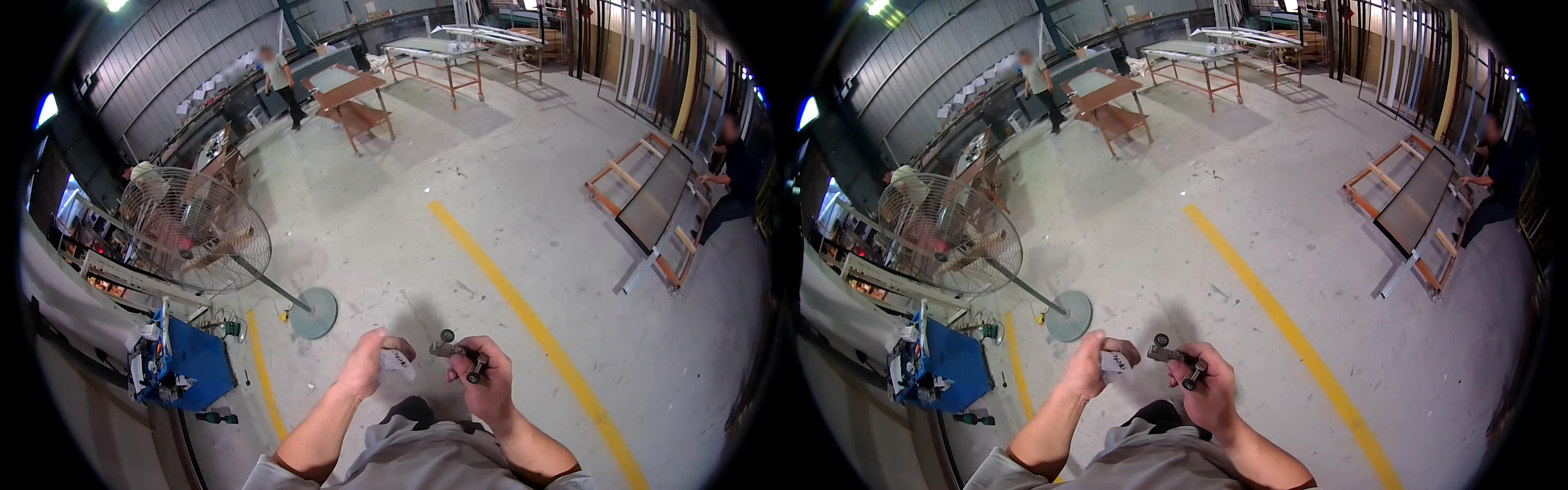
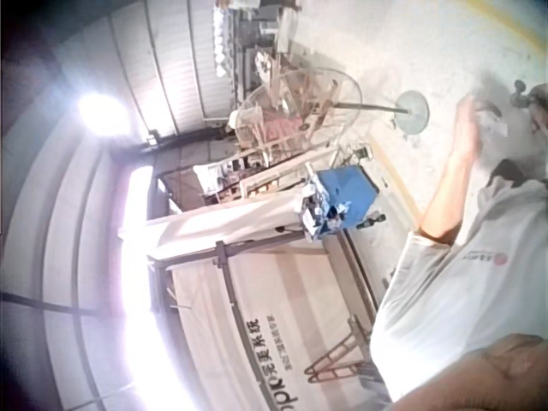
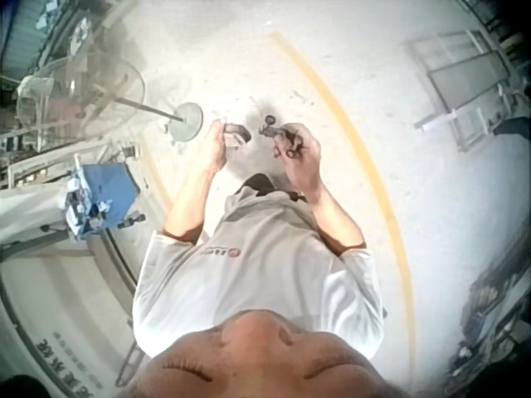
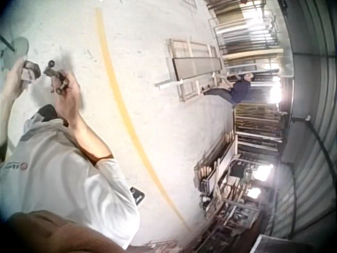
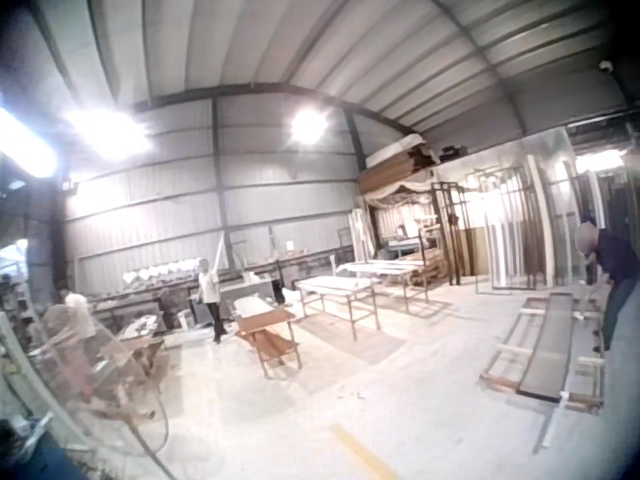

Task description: The person taps a small component into the end of a black metal profile using a mallet, then moves to a large glass panel to retrieve a bag of hardware, and finally inserts a metal bracket into the channel of the profile by hand.

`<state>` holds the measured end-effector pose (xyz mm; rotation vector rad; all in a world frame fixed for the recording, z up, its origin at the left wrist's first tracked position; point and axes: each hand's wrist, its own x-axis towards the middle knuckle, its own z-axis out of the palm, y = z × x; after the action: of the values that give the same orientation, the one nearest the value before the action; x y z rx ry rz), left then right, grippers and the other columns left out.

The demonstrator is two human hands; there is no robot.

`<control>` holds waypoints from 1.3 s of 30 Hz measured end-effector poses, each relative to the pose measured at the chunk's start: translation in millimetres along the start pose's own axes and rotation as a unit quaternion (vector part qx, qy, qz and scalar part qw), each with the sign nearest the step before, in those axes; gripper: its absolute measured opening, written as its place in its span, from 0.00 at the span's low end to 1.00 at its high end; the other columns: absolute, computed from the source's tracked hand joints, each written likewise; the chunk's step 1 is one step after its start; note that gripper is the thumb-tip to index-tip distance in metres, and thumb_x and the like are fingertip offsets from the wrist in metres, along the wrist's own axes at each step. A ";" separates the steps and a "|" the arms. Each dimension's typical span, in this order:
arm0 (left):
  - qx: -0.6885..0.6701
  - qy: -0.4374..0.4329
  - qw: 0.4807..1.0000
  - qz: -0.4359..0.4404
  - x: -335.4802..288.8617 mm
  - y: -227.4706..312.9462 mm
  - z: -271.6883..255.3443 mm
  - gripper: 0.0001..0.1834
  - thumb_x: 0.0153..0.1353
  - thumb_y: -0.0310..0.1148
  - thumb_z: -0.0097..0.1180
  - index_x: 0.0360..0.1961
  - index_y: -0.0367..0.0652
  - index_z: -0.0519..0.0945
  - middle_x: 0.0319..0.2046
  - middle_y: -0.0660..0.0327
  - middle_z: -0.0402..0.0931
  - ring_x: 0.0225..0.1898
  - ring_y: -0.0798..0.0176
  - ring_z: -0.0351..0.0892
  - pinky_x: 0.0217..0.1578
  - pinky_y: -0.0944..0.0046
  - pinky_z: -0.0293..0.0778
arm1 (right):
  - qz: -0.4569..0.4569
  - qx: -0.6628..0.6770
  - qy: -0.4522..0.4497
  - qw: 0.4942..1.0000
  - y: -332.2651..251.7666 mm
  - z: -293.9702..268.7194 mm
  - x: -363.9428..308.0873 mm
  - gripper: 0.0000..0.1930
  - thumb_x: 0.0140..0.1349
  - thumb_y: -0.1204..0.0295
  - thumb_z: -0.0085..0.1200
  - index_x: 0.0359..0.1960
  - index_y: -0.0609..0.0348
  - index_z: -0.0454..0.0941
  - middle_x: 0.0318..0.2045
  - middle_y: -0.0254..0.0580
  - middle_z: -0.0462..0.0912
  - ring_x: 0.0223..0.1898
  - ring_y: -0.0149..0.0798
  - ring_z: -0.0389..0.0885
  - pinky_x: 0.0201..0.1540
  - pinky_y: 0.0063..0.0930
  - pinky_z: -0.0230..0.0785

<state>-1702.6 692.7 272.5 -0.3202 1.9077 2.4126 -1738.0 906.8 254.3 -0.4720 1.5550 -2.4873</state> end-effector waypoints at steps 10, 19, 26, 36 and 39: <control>-0.041 -0.057 0.997 0.014 -1.7 10.1 4.3 0.19 0.61 0.17 0.57 0.54 0.31 0.81 0.36 0.63 0.80 0.37 0.72 0.75 0.40 0.70 0.73 | 0.084 0.041 0.040 0.995 -3.5 42.8 1.6 0.05 0.69 0.75 0.58 0.39 0.65 0.77 0.26 0.36 0.78 0.24 0.28 0.75 0.28 0.26 0.73; -0.240 -0.167 0.953 -0.082 17.3 10.2 -5.1 0.16 0.65 0.32 0.62 0.48 0.32 0.83 0.35 0.55 0.84 0.37 0.61 0.85 0.38 0.64 0.80 | 0.097 0.159 0.167 0.968 15.0 75.9 -33.5 0.11 0.67 0.76 0.60 0.47 0.67 0.74 0.27 0.35 0.76 0.24 0.29 0.73 0.27 0.27 0.72; -0.276 -0.263 0.896 -0.229 8.2 -35.7 32.1 0.12 0.67 0.28 0.56 0.47 0.31 0.81 0.40 0.53 0.80 0.37 0.61 0.80 0.39 0.62 0.77 | 0.112 0.143 0.425 0.887 18.9 62.6 -126.0 0.13 0.63 0.84 0.59 0.47 0.63 0.74 0.32 0.37 0.77 0.30 0.32 0.76 0.32 0.29 0.71; -0.220 -0.374 0.848 -0.305 -85.0 -91.3 106.5 0.11 0.66 0.27 0.57 0.45 0.32 0.82 0.39 0.49 0.83 0.35 0.57 0.82 0.37 0.60 0.79 | -0.044 0.237 0.430 0.870 -1.7 53.2 -291.4 0.10 0.63 0.87 0.49 0.44 0.64 0.75 0.39 0.44 0.79 0.38 0.38 0.81 0.39 0.26 0.74; -0.081 -0.358 0.873 -0.321 -131.8 -113.7 122.1 0.11 0.64 0.27 0.58 0.44 0.30 0.82 0.37 0.52 0.83 0.35 0.58 0.83 0.37 0.61 0.80 | -0.014 0.121 0.401 0.908 7.2 43.7 -355.9 0.13 0.57 0.86 0.55 0.42 0.60 0.73 0.39 0.36 0.78 0.38 0.31 0.80 0.40 0.22 0.72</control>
<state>-1570.8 849.6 215.6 -0.0267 1.0558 1.8508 -1389.8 976.1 203.2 0.6621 1.3835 -3.0238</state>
